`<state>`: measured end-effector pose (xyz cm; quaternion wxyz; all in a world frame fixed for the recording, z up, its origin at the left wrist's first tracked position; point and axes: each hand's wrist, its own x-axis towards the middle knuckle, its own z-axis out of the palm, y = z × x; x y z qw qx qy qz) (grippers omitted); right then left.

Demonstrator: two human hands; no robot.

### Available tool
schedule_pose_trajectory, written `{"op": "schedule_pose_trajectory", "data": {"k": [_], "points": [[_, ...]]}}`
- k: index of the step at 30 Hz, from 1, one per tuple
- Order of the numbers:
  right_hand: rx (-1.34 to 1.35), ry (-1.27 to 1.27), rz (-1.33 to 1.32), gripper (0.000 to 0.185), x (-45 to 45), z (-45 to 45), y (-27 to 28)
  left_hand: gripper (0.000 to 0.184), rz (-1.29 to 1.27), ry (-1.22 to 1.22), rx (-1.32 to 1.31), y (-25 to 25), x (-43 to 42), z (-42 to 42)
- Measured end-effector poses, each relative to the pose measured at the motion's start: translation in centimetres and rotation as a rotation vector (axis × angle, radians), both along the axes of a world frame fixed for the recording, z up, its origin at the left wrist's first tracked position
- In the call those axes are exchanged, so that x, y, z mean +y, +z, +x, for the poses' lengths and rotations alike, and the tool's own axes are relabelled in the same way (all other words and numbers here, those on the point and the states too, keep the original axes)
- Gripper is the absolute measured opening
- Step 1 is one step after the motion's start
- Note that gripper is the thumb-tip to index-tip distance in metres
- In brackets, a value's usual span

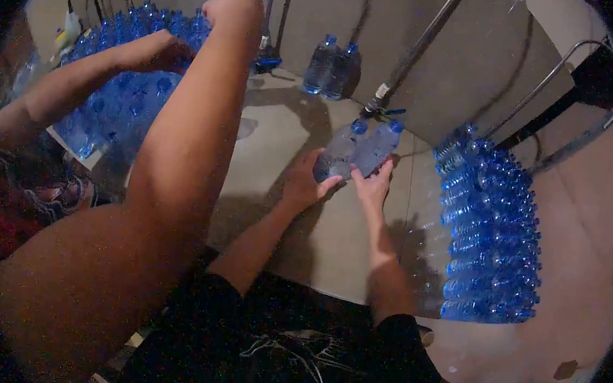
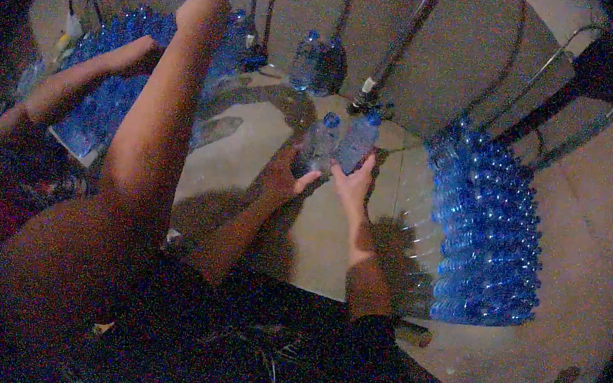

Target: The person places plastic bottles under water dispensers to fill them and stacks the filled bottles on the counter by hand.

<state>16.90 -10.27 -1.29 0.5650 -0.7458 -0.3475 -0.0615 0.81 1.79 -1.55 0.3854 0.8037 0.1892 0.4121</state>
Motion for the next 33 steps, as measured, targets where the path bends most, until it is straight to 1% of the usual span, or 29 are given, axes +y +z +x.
{"op": "schedule_pose_trajectory", "data": {"k": [3, 5, 8, 11, 13, 16, 18, 19, 20, 22, 23, 24, 25, 26, 28, 29, 31, 33], "points": [[0.030, -0.063, -0.078, 0.087, 0.0, -0.6, 0.8, 0.083, 0.019, -0.032, -0.026, 0.1, 0.5, 0.0], [-0.010, -0.128, -0.105, 0.084, 0.0, -0.8, 0.7, 0.083, 0.026, -0.032, -0.028, -0.1, 0.6, 0.1], [-0.014, -0.078, -0.090, 0.077, -0.1, 0.8, -0.7, 0.082, -0.005, -0.019, -0.015, 0.1, 0.3, 0.1], [0.101, -0.082, -0.119, 0.073, -0.6, -0.1, 0.9, 0.083, -0.050, -0.007, 0.027, 0.3, 0.0, 0.0], [0.095, -0.117, -0.150, 0.071, -0.6, -0.2, 1.1, 0.083, -0.089, -0.001, 0.085, 0.7, -0.1, -0.1], [-0.023, -0.155, -0.222, 0.067, -0.7, -0.4, 1.3, 0.085, -0.140, 0.009, 0.158, 1.4, -0.6, -0.5], [-0.023, -0.178, -0.312, 0.064, -0.8, -0.6, 2.3, 0.084, -0.129, 0.025, 0.072, 0.7, -0.6, -0.2], [-0.017, -0.138, -0.227, 0.067, -1.1, 0.1, 1.2, 0.084, -0.121, 0.032, 0.024, 0.8, -0.5, 0.1], [-0.014, -0.096, -0.141, 0.071, -1.4, 0.4, -0.1, 0.081, -0.092, 0.008, 0.064, 1.0, -0.4, 0.5], [0.015, -0.096, -0.095, 0.074, -2.6, -0.6, 0.0, 0.077, -0.029, -0.041, 0.148, 1.4, 0.0, 1.2], [0.043, -0.136, -0.139, 0.072, -4.0, -1.7, 0.4, 0.074, -0.073, -0.102, 0.084, 1.2, 0.0, 2.3], [0.074, -0.124, -0.110, 0.072, -4.9, -2.5, 0.6, 0.072, -0.122, -0.161, 0.020, 0.2, -0.1, 4.2], [0.105, -0.113, -0.080, 0.071, -5.8, -3.2, 0.6, 0.069, -0.174, -0.218, -0.044, 0.4, -0.3, 5.4], [0.136, -0.053, 0.025, 0.070, -6.4, -3.6, 0.5, 0.067, -0.194, -0.246, -0.009, 0.6, -0.3, 6.2], [0.162, -0.006, 0.046, 0.067, -7.3, -3.5, 1.1, 0.064, -0.241, -0.306, 0.068, 2.7, -0.9, 6.9], [0.163, -0.020, -0.038, 0.066, -7.9, -3.5, 1.4, 0.063, -0.262, -0.324, 0.067, 3.2, -1.0, 7.2], [0.189, -0.061, -0.100, 0.064, -8.8, -4.2, 2.6, 0.062, -0.301, -0.357, 0.073, 3.6, -1.0, 7.7], [0.220, -0.124, -0.039, 0.064, -9.1, -5.0, 3.0, 0.061, -0.336, -0.336, 0.014, 3.6, -1.4, 7.7]]}}
